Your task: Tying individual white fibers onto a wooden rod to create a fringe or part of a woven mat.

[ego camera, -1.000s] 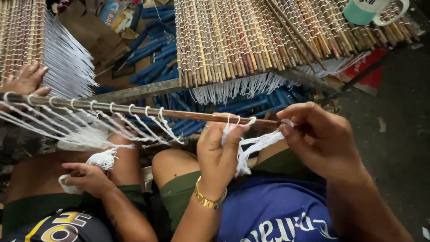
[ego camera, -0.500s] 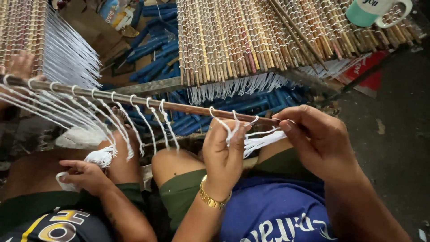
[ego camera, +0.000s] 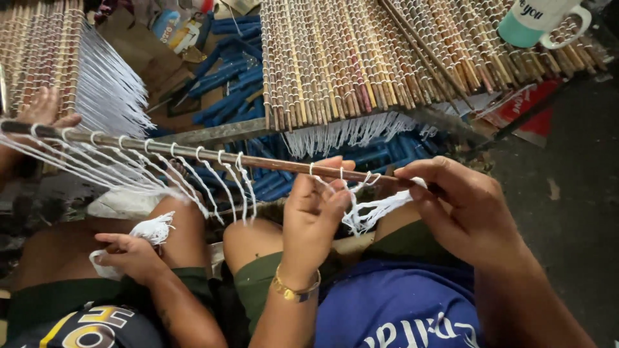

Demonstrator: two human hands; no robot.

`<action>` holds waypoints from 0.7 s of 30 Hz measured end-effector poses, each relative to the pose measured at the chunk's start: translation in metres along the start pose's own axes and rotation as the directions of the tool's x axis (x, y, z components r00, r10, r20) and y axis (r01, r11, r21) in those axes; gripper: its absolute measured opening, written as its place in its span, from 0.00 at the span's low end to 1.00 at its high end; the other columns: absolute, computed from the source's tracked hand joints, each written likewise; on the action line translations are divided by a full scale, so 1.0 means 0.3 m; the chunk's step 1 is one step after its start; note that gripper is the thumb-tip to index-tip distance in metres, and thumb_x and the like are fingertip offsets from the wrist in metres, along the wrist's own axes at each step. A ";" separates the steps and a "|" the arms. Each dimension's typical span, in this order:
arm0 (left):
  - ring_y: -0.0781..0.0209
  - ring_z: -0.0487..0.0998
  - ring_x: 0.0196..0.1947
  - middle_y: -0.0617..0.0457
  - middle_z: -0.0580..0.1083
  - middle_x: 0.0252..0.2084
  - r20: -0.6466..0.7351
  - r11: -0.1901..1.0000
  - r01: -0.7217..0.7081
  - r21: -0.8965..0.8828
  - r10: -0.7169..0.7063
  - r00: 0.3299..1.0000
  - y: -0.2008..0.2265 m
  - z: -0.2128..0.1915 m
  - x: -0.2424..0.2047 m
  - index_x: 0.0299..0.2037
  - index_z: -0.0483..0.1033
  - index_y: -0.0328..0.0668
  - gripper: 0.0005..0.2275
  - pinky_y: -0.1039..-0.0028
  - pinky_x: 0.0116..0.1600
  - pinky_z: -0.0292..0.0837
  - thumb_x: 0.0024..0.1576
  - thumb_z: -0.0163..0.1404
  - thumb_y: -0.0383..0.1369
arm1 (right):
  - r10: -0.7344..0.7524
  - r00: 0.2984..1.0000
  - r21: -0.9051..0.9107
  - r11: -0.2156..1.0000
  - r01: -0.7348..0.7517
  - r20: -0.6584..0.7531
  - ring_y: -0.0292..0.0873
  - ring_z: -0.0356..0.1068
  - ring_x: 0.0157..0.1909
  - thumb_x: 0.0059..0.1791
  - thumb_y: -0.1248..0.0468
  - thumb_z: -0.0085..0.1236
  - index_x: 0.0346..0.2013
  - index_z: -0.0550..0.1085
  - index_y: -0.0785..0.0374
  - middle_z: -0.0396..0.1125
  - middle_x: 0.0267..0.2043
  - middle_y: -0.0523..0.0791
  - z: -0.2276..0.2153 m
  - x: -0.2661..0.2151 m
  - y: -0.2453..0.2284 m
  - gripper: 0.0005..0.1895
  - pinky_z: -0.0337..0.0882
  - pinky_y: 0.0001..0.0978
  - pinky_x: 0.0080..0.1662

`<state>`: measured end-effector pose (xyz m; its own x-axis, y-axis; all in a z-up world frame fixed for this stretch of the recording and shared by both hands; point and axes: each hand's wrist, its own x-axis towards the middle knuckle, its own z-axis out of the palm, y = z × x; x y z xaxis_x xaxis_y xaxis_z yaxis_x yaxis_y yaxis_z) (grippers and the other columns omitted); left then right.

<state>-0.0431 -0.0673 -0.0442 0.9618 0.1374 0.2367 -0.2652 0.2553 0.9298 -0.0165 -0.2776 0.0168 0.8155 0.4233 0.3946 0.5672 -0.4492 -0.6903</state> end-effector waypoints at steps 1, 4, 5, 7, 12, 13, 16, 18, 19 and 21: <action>0.69 0.76 0.45 0.48 0.79 0.54 -0.020 0.997 0.047 -0.068 -0.048 0.999 -0.017 -0.015 -0.008 0.55 0.73 0.41 0.12 0.77 0.51 0.73 0.63 0.52 0.32 | -0.013 1.000 0.013 1.000 0.013 0.006 0.33 0.67 0.28 0.54 0.67 0.48 0.52 0.74 0.62 0.74 0.43 0.42 -0.003 -0.003 0.001 0.12 0.65 0.26 0.33; 0.52 0.78 0.50 0.47 0.74 0.40 0.024 0.861 -0.014 -0.508 0.031 0.999 -0.028 -0.005 -0.007 0.38 0.70 0.40 0.12 0.54 0.70 0.65 0.68 0.45 0.40 | -0.020 1.000 -0.035 0.999 0.021 0.017 0.35 0.73 0.31 0.54 0.64 0.50 0.50 0.74 0.62 0.75 0.44 0.43 -0.007 0.009 -0.008 0.12 0.68 0.28 0.33; 0.52 0.78 0.50 0.47 0.74 0.40 0.021 0.861 -0.018 -0.508 0.033 0.999 -0.049 0.008 -0.007 0.38 0.70 0.40 0.12 0.54 0.70 0.65 0.68 0.45 0.40 | -0.023 1.000 -0.034 0.999 0.023 0.019 0.35 0.73 0.31 0.54 0.64 0.50 0.50 0.74 0.62 0.75 0.44 0.43 -0.005 0.014 -0.018 0.12 0.68 0.28 0.33; 0.52 0.75 0.40 0.43 0.73 0.35 0.049 0.669 0.000 -0.743 0.054 0.997 -0.087 0.031 -0.005 0.35 0.71 0.36 0.12 0.53 0.61 0.69 0.69 0.41 0.34 | -0.004 1.000 -0.061 0.998 0.004 0.002 0.33 0.69 0.24 0.54 0.64 0.54 0.47 0.76 0.62 0.74 0.37 0.42 0.003 0.028 -0.039 0.09 0.64 0.27 0.30; 0.55 0.72 0.38 0.48 0.70 0.38 0.039 0.443 0.011 -0.897 0.055 0.998 -0.102 0.105 0.002 0.37 0.70 0.39 0.10 0.61 0.53 0.72 0.69 0.41 0.32 | 0.015 1.000 -0.026 1.000 -0.015 -0.004 0.32 0.71 0.26 0.54 0.64 0.52 0.48 0.75 0.63 0.75 0.38 0.42 0.026 0.017 -0.026 0.10 0.66 0.26 0.31; 0.54 0.74 0.39 0.46 0.71 0.39 0.033 0.428 -0.009 -0.904 0.092 0.995 -0.107 0.113 0.007 0.41 0.70 0.37 0.11 0.62 0.53 0.75 0.71 0.38 0.32 | 0.058 0.998 -0.012 0.998 -0.058 -0.026 0.31 0.67 0.28 0.54 0.64 0.53 0.48 0.76 0.63 0.74 0.38 0.41 0.032 0.013 -0.017 0.10 0.65 0.25 0.33; 0.60 0.71 0.35 0.57 0.66 0.36 0.149 0.173 0.155 -0.973 -0.046 0.988 -0.069 0.107 0.009 0.30 0.66 0.44 0.14 0.69 0.45 0.71 0.68 0.41 0.38 | 0.059 0.998 -0.066 0.996 -0.061 -0.027 0.36 0.73 0.37 0.55 0.65 0.50 0.45 0.77 0.63 0.76 0.40 0.42 0.037 0.019 -0.023 0.10 0.69 0.28 0.42; 0.63 0.67 0.32 0.57 0.65 0.37 0.106 0.124 0.110 -0.986 -0.033 0.994 -0.044 0.106 0.022 0.32 0.69 0.43 0.14 0.74 0.41 0.68 0.68 0.40 0.38 | 0.063 0.998 -0.120 0.991 -0.066 -0.029 0.36 0.72 0.35 0.55 0.64 0.51 0.46 0.78 0.60 0.75 0.39 0.40 0.038 0.012 -0.013 0.09 0.67 0.28 0.41; 0.66 0.64 0.30 0.56 0.65 0.38 0.072 0.062 0.073 -0.995 -0.026 0.997 -0.033 0.108 0.027 0.33 0.72 0.43 0.14 0.79 0.37 0.65 0.69 0.40 0.38 | 0.075 0.996 -0.184 0.980 -0.081 -0.036 0.36 0.70 0.34 0.55 0.64 0.51 0.48 0.78 0.57 0.74 0.38 0.39 0.036 0.008 -0.008 0.10 0.65 0.28 0.41; 0.67 0.66 0.25 0.58 0.67 0.30 -0.036 0.131 -0.025 -0.991 -0.078 0.996 -0.018 0.074 0.047 0.30 0.72 0.45 0.15 0.78 0.35 0.66 0.68 0.41 0.40 | 0.063 0.997 -0.205 0.976 -0.069 -0.032 0.37 0.71 0.36 0.56 0.64 0.51 0.48 0.79 0.57 0.74 0.39 0.40 0.029 0.005 -0.006 0.10 0.65 0.29 0.43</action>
<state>-0.0265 -0.0881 -0.0397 0.9766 0.1512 0.1530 -0.1259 0.9785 -0.1636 -0.0173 -0.2692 0.0132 0.8531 0.3688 0.3692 0.5214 -0.6289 -0.5767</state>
